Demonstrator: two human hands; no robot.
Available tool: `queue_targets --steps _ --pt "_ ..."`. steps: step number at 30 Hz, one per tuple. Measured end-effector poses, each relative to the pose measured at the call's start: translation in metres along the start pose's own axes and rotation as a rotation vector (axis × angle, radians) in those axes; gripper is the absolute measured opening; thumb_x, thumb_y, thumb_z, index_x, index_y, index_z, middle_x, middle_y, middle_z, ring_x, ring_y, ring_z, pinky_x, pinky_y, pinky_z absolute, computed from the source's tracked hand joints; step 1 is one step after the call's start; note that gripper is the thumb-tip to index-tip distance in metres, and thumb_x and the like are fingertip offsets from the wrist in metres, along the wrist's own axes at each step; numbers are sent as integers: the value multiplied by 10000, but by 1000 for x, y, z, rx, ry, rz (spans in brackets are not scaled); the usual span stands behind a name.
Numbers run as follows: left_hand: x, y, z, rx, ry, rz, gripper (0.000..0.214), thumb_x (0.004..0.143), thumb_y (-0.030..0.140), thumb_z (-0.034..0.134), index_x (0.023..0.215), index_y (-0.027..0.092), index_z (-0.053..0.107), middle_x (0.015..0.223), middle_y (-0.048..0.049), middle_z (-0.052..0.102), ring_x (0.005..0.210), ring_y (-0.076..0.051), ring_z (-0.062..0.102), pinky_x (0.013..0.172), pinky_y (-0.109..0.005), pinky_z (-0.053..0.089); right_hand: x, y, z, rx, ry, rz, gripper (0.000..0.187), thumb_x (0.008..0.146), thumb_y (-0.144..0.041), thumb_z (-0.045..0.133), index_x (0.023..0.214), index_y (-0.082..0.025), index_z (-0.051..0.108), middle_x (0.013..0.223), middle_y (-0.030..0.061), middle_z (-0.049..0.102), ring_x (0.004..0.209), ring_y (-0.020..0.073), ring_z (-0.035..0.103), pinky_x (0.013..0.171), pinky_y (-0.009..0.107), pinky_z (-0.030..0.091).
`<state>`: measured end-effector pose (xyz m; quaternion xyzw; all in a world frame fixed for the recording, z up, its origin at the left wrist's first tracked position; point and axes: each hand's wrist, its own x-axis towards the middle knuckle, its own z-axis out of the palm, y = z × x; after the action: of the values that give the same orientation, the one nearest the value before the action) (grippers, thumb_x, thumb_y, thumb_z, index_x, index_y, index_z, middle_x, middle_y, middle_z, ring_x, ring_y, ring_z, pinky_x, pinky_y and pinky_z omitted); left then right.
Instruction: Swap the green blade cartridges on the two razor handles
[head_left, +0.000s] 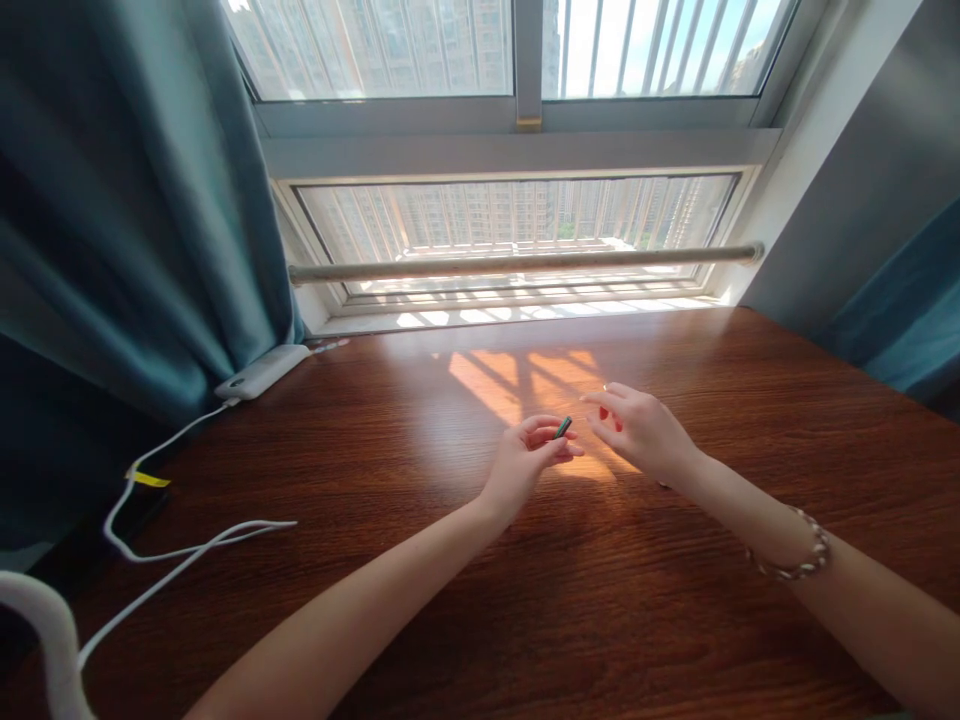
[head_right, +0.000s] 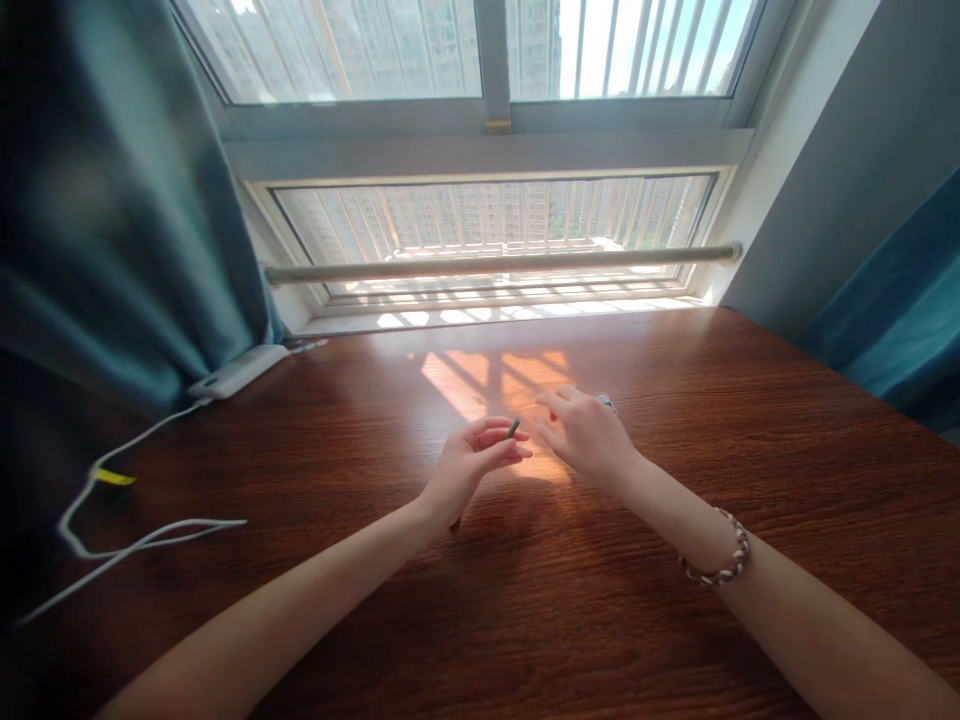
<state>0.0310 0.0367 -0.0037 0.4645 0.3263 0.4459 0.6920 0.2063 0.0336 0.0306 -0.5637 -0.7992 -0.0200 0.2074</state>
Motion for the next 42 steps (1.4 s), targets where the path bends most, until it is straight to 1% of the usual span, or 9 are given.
queue_targets --steps 4,7,9,15,20,30,34,38,42 --pt "4 -3 -5 -117 16 -74 244 693 257 670 885 142 572 819 -70 681 738 -158 642 795 -328 453 7 -24 7 269 166 -99 260 800 -206 486 1043 -154 560 919 71 554 809 170 553 739 285 445" --pt "5 -3 -7 -111 35 -111 225 707 283 656 863 138 586 835 -83 680 759 -152 628 761 -300 455 5 -24 20 350 184 -236 429 744 -165 536 1167 -145 466 1131 116 488 1019 217 500 857 333 428" --pt "5 -1 -7 -46 31 -117 242 703 293 658 877 133 604 866 -89 678 781 -152 619 750 -283 453 4 -20 28 384 170 -275 472 724 -146 547 1184 -159 442 1142 112 485 1048 226 488 877 356 425" --pt "6 5 -4 7 40 -98 247 675 263 687 864 111 644 829 -75 687 783 -148 615 806 -286 453 2 -8 36 440 178 -197 332 716 -132 565 1044 -164 518 931 61 570 864 189 557 773 317 462" --pt "6 1 -6 -52 41 -41 219 733 285 634 861 107 648 872 -90 689 815 -159 623 827 -306 459 1 -7 34 395 164 -200 254 778 -191 559 1027 -141 542 900 77 590 821 187 568 739 306 459" --pt "14 0 -15 -36 106 55 320 790 396 539 691 106 628 639 -65 664 564 -123 602 588 -238 465 0 -11 28 574 63 -338 209 831 -235 527 1025 -186 586 866 47 651 740 142 595 672 266 468" --pt "12 4 -13 -12 67 26 324 775 418 550 734 111 645 646 -63 668 574 -132 610 602 -248 467 2 -12 26 627 91 -281 141 798 -211 570 929 -189 618 834 35 635 725 134 580 665 264 462" --pt "11 7 -10 5 29 9 349 751 448 566 725 110 649 668 -76 676 618 -172 633 648 -295 476 4 -13 22 660 89 -229 310 678 -299 699 948 -183 601 850 39 596 730 147 558 677 290 469" --pt "10 8 -10 21 31 0 341 727 448 595 754 113 654 671 -73 676 646 -185 638 655 -299 474 4 -14 20 693 32 -217 370 686 -300 693 1021 -205 568 849 29 587 757 154 553 702 307 472"
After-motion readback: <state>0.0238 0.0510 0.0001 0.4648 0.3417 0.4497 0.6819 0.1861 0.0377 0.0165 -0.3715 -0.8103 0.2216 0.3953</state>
